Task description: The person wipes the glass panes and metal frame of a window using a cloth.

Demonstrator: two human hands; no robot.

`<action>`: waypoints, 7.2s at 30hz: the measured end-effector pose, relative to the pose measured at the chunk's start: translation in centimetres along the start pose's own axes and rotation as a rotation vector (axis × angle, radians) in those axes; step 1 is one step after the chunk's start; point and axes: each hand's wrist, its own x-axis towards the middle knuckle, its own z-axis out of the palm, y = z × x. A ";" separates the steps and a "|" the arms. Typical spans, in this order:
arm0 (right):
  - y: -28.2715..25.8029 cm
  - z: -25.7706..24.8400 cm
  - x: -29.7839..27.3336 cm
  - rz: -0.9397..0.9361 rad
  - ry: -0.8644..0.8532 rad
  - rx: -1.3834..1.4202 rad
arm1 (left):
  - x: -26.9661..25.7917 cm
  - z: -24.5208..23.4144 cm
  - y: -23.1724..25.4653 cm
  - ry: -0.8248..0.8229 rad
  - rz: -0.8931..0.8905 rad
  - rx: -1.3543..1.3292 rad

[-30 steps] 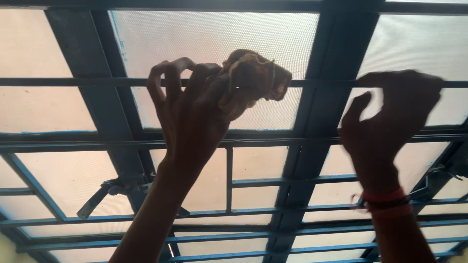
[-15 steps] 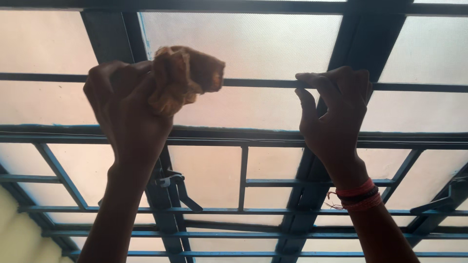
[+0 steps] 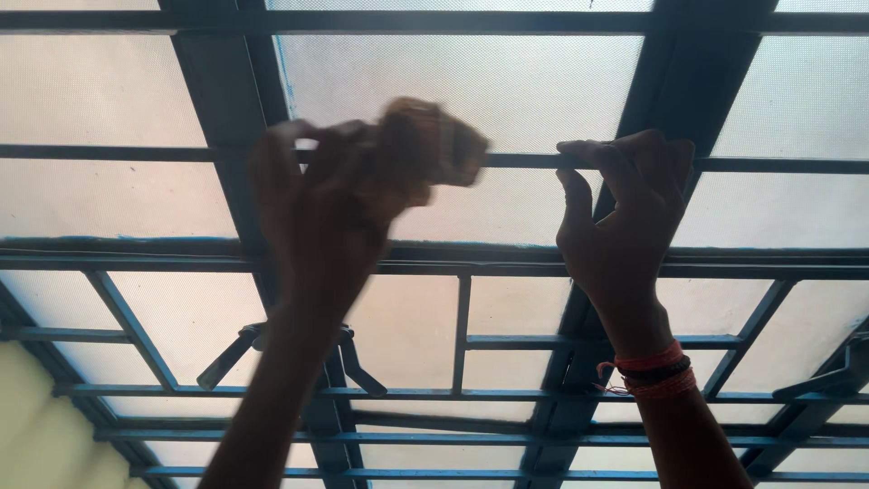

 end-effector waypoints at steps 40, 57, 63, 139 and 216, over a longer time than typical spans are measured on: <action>-3.0 -0.5 1.3 0.040 -0.020 0.026 | -0.9 0.4 -1.3 -0.071 0.233 0.051; -11.5 4.7 3.5 -0.052 -0.053 0.001 | -1.5 -7.0 -11.9 0.049 0.123 0.165; -11.2 6.0 2.7 -0.035 -0.012 -0.060 | -1.5 -7.4 -12.2 0.012 0.153 0.109; -11.7 7.7 1.2 0.021 0.058 -0.168 | -2.0 -7.7 -15.7 0.068 0.156 0.109; -10.7 4.3 4.8 -0.224 0.003 -0.052 | 0.7 2.4 -4.9 0.104 0.087 -0.186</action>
